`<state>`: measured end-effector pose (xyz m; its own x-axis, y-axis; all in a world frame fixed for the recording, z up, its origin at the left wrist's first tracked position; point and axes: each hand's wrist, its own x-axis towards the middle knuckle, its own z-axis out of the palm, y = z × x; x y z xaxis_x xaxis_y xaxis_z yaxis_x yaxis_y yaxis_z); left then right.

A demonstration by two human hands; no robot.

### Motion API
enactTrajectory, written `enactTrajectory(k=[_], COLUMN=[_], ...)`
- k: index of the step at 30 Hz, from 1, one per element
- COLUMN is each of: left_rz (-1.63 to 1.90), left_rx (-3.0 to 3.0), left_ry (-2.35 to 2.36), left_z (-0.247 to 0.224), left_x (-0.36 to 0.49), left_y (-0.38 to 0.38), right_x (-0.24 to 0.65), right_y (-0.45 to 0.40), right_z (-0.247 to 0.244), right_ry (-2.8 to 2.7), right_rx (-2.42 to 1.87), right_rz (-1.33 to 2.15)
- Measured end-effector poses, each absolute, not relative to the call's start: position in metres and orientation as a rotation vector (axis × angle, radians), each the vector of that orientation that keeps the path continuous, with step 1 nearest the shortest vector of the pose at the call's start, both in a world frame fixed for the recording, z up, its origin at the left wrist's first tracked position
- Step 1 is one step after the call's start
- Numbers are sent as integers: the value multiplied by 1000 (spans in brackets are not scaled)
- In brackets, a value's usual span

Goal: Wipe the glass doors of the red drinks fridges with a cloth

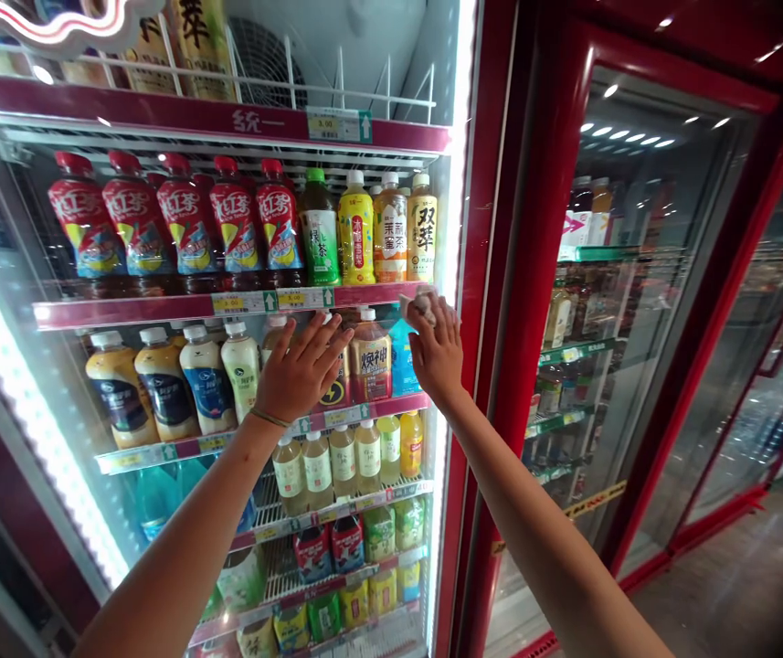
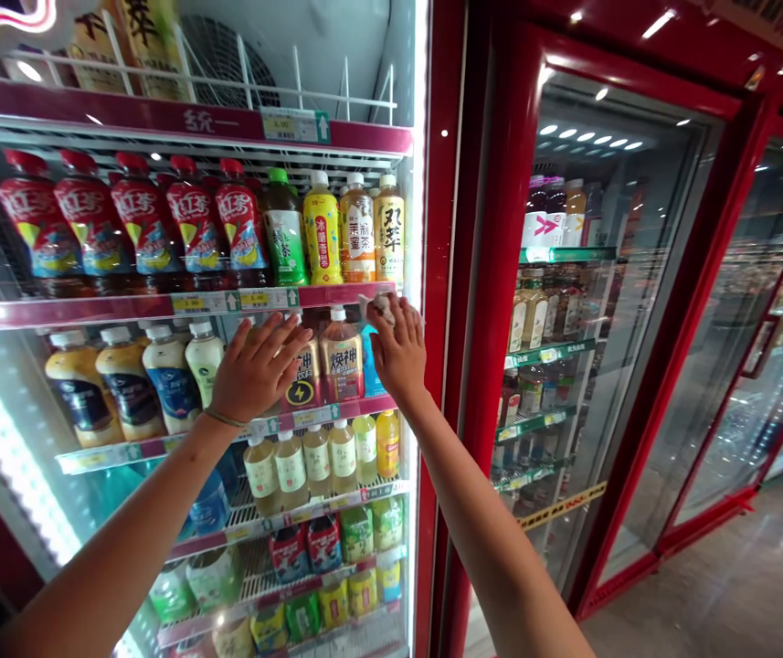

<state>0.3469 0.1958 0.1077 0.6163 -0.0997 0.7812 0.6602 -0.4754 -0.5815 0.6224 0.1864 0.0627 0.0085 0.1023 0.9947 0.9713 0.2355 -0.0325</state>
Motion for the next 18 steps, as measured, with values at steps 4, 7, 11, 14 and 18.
enactTrajectory(k=[4, 7, 11, 14, 18], left_rz=[-1000, -1040, -1162, -1229, -1233], left_rx=[-1881, -1861, -1698, -1597, -1625], left_ry=[-459, -455, -534, -581, -615], left_z=[107, 106, 105, 105, 104], left_x=[347, 346, 345, 346, 346], left_y=[196, 197, 197, 196, 195], right_x=[609, 602, 601, 594, 588], right_y=[187, 187, 188, 189, 186], right_z=[58, 65, 69, 58, 63], right_ry=[-1409, -1599, -1409, -1440, -1685], right_rx=[-1082, -1033, -1032, -1027, -979], right_rz=[-941, -986, -950, -928, -955])
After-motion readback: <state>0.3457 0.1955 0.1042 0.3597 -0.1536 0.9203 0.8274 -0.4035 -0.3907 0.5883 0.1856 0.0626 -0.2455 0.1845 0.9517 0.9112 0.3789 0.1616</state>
